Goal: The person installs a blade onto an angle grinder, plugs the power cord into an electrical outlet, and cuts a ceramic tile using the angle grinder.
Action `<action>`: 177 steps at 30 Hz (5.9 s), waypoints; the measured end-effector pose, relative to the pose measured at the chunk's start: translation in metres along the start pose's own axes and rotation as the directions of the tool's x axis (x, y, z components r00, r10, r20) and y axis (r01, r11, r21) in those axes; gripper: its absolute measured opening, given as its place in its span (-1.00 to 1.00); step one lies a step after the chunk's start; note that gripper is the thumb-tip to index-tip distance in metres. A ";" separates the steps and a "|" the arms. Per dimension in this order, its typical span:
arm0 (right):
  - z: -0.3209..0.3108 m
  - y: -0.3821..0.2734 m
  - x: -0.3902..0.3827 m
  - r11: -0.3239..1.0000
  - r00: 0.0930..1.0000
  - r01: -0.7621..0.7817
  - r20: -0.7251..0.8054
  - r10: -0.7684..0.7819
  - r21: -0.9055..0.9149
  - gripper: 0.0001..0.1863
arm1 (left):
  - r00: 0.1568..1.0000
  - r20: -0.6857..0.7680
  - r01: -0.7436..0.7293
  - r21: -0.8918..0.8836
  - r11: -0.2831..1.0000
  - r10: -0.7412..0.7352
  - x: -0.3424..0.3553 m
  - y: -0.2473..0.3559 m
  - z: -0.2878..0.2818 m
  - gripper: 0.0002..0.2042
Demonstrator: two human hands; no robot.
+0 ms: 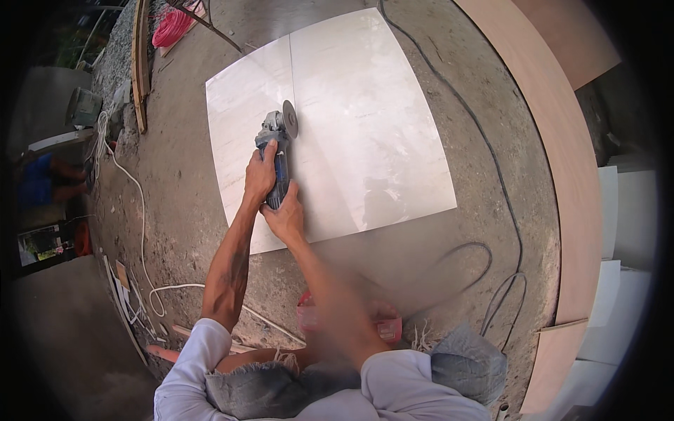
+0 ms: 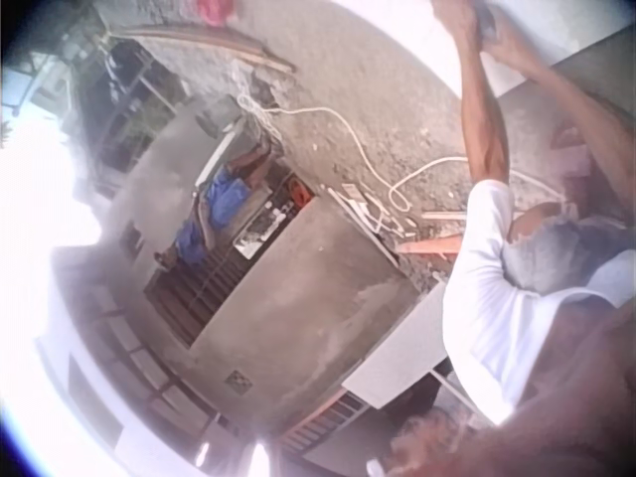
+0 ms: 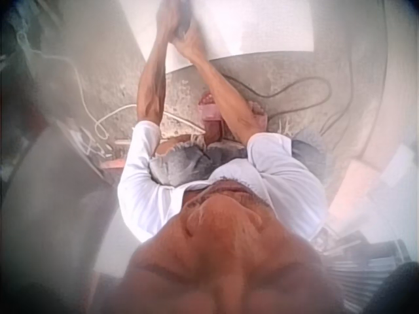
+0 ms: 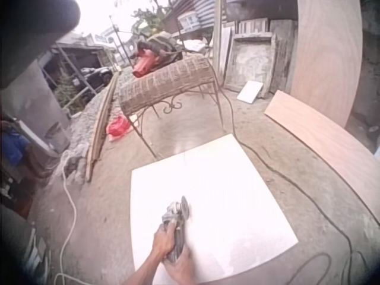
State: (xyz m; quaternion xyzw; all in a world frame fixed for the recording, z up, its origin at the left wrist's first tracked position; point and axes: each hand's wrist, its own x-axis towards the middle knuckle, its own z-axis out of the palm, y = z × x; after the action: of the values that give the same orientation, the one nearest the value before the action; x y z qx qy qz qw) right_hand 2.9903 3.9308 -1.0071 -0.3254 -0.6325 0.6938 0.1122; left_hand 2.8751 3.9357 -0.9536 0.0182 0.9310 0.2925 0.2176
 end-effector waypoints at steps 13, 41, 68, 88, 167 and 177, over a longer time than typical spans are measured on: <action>0.002 0.012 -0.010 1.000 1.000 0.002 0.012 -0.002 -0.001 -0.11 | 1.000 -0.012 -0.009 0.001 1.000 0.009 -0.014 -0.004 -0.001 -0.17; -0.004 0.005 -0.037 0.999 1.000 -0.008 -0.019 0.007 -0.037 -0.13 | 0.999 -0.026 0.040 0.050 0.998 -0.038 -0.033 -0.017 0.002 -0.17; -0.009 0.007 -0.062 0.998 0.999 0.023 -0.040 -0.026 -0.061 -0.15 | 0.999 0.001 0.043 0.026 0.999 -0.043 -0.053 -0.029 0.004 -0.17; -0.014 0.007 -0.082 0.991 0.991 -0.135 -0.006 0.135 0.025 -0.15 | 1.000 -0.011 0.018 -0.013 1.000 -0.018 -0.075 -0.031 0.005 -0.24; -0.009 0.017 -0.067 0.999 0.999 0.031 -0.027 -0.032 -0.035 -0.04 | 1.000 0.002 0.013 -0.018 1.000 -0.013 -0.060 -0.028 0.006 -0.21; -0.001 0.007 0.001 0.994 0.996 0.080 -0.032 -0.082 -0.071 -0.09 | 1.000 0.008 0.026 -0.046 0.999 -0.026 0.003 0.000 0.004 -0.17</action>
State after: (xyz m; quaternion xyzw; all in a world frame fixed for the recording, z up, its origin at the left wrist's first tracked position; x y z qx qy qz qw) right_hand 2.9921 3.9312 -1.0142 -0.3152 -0.6671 0.6604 0.1397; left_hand 2.8737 3.9382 -0.9577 0.0022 0.9233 0.3108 0.2254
